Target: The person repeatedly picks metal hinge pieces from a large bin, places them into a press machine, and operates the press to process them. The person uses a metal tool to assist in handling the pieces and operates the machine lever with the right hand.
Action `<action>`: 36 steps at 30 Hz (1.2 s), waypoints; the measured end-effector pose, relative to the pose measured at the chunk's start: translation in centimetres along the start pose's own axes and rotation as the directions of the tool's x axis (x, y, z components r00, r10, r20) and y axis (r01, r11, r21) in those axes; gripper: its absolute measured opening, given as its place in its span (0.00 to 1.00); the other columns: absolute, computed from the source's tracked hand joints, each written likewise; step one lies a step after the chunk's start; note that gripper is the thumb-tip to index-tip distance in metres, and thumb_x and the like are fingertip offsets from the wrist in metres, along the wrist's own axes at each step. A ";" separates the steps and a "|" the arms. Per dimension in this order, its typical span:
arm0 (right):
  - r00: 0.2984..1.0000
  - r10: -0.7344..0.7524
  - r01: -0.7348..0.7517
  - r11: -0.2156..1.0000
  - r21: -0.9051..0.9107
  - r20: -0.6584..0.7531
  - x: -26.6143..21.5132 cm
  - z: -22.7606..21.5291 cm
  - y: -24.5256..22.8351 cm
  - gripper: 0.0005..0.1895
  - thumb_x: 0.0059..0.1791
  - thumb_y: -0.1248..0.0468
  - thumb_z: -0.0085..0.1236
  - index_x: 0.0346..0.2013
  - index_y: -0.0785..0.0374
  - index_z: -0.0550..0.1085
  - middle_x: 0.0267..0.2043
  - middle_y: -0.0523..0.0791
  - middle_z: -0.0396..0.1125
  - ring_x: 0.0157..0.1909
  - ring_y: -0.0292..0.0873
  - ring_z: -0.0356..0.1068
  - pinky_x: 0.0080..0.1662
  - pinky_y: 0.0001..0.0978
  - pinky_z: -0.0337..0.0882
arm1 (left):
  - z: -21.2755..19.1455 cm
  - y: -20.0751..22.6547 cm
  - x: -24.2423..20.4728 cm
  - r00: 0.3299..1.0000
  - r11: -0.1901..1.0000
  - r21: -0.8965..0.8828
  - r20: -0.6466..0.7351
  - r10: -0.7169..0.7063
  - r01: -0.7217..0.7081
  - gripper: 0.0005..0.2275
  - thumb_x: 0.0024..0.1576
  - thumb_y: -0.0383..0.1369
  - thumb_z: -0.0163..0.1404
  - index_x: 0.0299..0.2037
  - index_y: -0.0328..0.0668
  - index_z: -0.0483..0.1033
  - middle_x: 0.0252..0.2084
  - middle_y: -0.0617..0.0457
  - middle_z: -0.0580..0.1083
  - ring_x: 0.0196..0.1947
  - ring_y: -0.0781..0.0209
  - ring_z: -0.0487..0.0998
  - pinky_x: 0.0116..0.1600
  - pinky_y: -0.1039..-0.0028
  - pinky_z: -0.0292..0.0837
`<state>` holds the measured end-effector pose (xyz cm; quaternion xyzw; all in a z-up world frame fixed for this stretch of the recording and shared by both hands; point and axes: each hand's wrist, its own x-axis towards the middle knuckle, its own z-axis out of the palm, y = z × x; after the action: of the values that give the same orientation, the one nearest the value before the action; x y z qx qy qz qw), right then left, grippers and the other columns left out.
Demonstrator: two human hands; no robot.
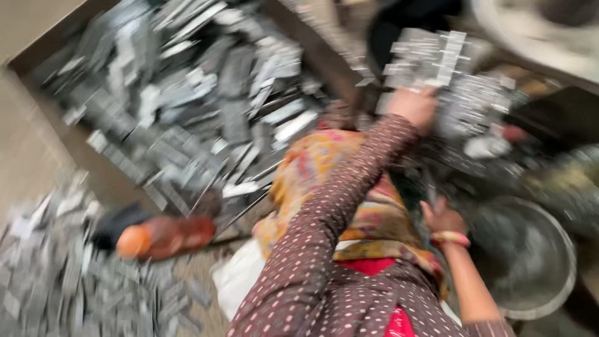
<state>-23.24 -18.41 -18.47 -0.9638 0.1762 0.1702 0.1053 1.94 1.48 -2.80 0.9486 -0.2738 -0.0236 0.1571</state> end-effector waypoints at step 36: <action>0.994 -0.085 0.085 0.996 0.002 0.062 -0.6 -12.3 -3.2 0.29 0.48 0.38 0.54 0.42 0.62 0.72 0.37 0.58 0.74 0.41 0.64 0.74 0.44 0.54 0.73 | -6.4 -11.7 -13.5 0.809 0.375 -0.908 -0.358 -0.465 -0.187 0.22 0.54 0.16 0.44 0.59 0.38 0.74 0.49 0.47 0.75 0.46 0.62 0.75 0.55 0.72 0.69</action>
<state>-18.97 -18.51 -6.42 -0.9647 0.1316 0.1953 0.1175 -2.71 19.86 -0.90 0.6797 -0.0675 0.0966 0.7240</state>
